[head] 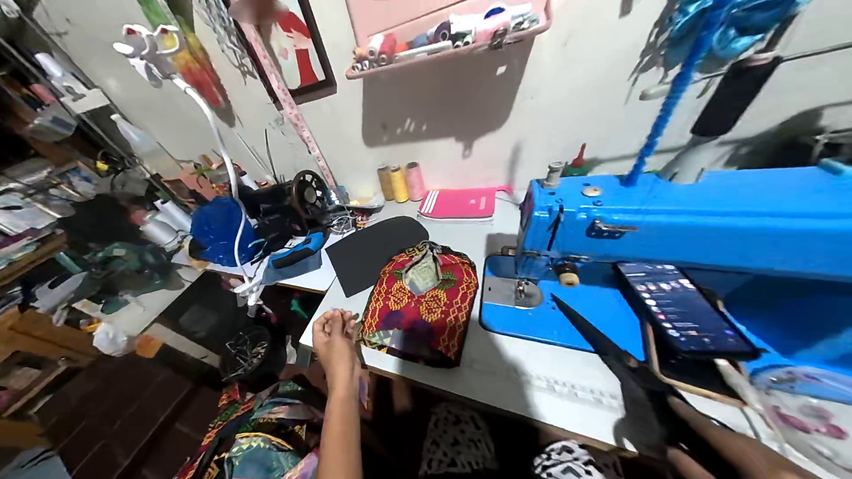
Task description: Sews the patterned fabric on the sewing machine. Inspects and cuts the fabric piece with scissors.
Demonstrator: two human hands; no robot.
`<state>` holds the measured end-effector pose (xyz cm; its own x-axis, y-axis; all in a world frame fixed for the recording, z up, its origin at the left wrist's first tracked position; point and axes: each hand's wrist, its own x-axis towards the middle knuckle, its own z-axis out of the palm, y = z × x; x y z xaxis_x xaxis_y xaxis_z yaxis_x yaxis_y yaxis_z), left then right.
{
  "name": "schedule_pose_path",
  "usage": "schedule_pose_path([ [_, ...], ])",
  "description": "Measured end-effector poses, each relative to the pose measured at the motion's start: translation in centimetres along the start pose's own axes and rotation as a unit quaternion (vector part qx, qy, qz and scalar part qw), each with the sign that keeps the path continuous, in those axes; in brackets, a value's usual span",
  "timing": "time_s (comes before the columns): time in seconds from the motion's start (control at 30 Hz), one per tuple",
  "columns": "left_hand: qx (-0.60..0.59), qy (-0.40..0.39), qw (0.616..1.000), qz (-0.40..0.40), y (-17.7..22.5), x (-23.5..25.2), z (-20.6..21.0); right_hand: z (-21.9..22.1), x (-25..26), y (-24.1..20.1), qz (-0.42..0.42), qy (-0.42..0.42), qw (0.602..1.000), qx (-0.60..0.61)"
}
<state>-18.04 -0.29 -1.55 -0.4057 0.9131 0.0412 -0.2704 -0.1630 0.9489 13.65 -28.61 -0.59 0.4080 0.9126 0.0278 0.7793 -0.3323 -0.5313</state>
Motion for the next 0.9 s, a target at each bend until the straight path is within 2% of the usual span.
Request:
schedule_pose_path([
  [0.1, 0.023, 0.024, 0.998, 0.046, 1.0, -0.8, -1.9, 1.5, 2.1, -0.1, -0.016, 0.035, 0.999, -0.009],
  [0.17, 0.053, 0.042, 0.997, 0.04, 1.8, -2.1, -2.9, 2.9, 3.3, 0.0, -0.032, 0.08, 0.996, -0.028],
  [0.23, 0.091, 0.0, 0.996, 0.001, 2.2, -4.0, -3.7, 4.3, 4.4, 0.3, -0.049, 0.127, 0.99, -0.048],
  [0.3, 0.129, -0.084, 0.987, -0.055, 2.2, -5.7, -3.9, 5.1, 5.2, 0.4, -0.058, 0.143, 0.986, -0.059],
  [0.37, 0.129, -0.157, 0.969, -0.137, 2.2, -6.7, -2.9, 5.3, 5.8, 0.4, -0.067, 0.135, 0.987, -0.059],
  [0.47, 0.078, -0.206, 0.95, -0.223, 1.6, -6.4, -0.2, 5.2, 6.3, 0.4, -0.069, 0.096, 0.991, -0.056],
  [0.57, -0.003, -0.17, 0.955, -0.242, 0.4, -5.6, 2.3, 5.0, 6.5, 0.5, -0.077, 0.068, 0.994, -0.047],
  [0.67, -0.024, -0.102, 0.967, -0.23, 0.1, -6.3, 3.3, 4.3, 6.1, 0.6, -0.119, 0.061, 0.99, -0.038],
  [0.83, 0.07, -0.085, 0.983, -0.147, -0.8, -9.9, 0.3, 3.5, 5.7, -2.2, -0.198, 0.093, 0.976, 0.005],
  [0.9, 0.074, -0.08, 0.984, -0.141, -1.2, -10.7, -0.8, 4.3, 6.5, -4.2, -0.23, 0.104, 0.968, 0.019],
])
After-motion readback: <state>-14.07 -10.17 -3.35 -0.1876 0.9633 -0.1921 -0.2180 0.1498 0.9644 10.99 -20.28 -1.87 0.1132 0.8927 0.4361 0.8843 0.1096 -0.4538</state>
